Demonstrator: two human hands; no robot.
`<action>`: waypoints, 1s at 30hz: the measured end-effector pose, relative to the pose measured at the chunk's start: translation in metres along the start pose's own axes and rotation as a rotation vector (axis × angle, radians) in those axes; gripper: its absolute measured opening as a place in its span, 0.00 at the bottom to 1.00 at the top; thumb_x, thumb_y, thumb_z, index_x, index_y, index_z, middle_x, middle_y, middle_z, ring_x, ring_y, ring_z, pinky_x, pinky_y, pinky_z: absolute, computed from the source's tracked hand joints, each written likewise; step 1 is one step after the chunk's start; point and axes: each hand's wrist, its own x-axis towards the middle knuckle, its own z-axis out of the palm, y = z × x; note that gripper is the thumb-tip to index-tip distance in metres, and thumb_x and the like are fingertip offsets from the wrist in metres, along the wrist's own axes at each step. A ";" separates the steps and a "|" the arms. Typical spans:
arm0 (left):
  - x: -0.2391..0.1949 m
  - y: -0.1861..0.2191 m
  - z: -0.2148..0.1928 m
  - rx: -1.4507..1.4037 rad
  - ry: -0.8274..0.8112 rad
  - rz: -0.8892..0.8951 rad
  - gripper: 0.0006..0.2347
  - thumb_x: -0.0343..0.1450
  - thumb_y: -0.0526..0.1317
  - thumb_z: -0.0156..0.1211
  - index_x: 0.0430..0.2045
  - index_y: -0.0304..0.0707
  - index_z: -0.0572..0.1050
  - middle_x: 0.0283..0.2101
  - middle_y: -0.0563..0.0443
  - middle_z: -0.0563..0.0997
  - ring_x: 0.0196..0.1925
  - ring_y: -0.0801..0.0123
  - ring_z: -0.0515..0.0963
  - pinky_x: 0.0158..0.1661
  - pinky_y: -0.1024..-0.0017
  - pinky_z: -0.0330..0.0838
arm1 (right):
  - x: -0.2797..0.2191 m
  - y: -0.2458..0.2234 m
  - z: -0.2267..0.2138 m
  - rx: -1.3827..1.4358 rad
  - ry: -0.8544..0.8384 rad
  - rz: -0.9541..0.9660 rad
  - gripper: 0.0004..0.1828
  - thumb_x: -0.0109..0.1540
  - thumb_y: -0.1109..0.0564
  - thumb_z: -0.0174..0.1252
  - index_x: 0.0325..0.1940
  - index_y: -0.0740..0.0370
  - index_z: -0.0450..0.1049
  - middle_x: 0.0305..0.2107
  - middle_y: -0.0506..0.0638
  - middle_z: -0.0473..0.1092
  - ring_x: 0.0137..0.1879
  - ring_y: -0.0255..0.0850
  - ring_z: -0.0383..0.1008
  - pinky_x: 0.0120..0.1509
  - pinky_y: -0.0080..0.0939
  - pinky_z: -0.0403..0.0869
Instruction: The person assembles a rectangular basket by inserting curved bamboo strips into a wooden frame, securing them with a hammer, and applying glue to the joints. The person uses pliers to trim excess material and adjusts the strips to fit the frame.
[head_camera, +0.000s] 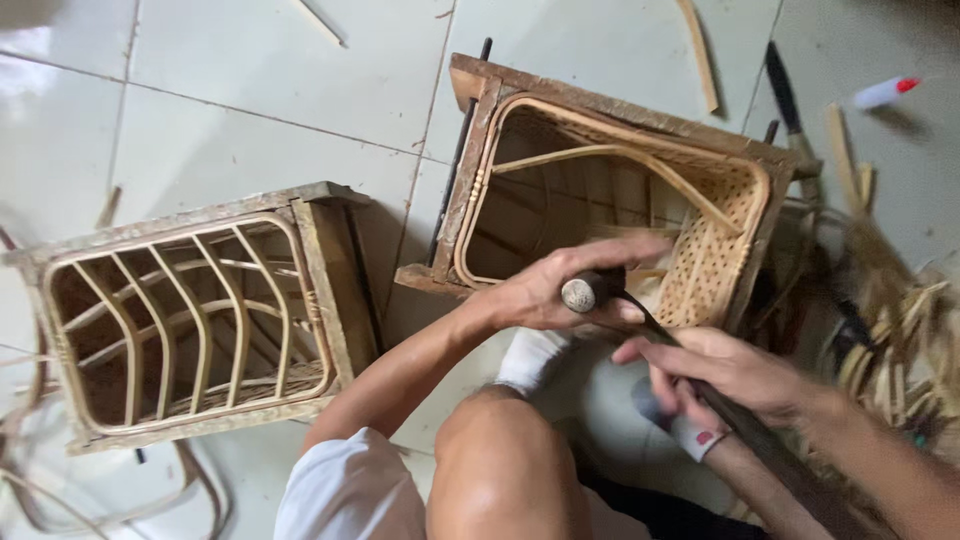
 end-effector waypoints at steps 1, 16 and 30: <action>-0.005 0.001 -0.005 0.222 0.052 -0.025 0.37 0.68 0.48 0.74 0.71 0.40 0.62 0.72 0.37 0.65 0.76 0.47 0.62 0.74 0.54 0.58 | 0.007 0.007 0.005 0.016 0.043 -0.080 0.23 0.70 0.50 0.46 0.60 0.72 0.69 0.21 0.49 0.68 0.16 0.31 0.65 0.17 0.30 0.66; -0.096 -0.100 -0.052 0.795 0.527 -1.007 0.22 0.75 0.48 0.56 0.49 0.27 0.58 0.34 0.19 0.79 0.37 0.28 0.81 0.42 0.42 0.74 | 0.137 0.006 0.086 0.699 0.137 -0.643 0.25 0.70 0.38 0.41 0.52 0.61 0.68 0.14 0.37 0.56 0.13 0.27 0.55 0.16 0.31 0.60; -0.099 -0.085 -0.055 0.796 0.468 -0.988 0.23 0.72 0.51 0.59 0.43 0.30 0.57 0.35 0.18 0.79 0.41 0.25 0.79 0.43 0.42 0.73 | 0.191 -0.003 0.091 0.832 -0.034 -0.490 0.24 0.67 0.37 0.52 0.42 0.62 0.67 0.12 0.37 0.53 0.13 0.27 0.52 0.15 0.32 0.58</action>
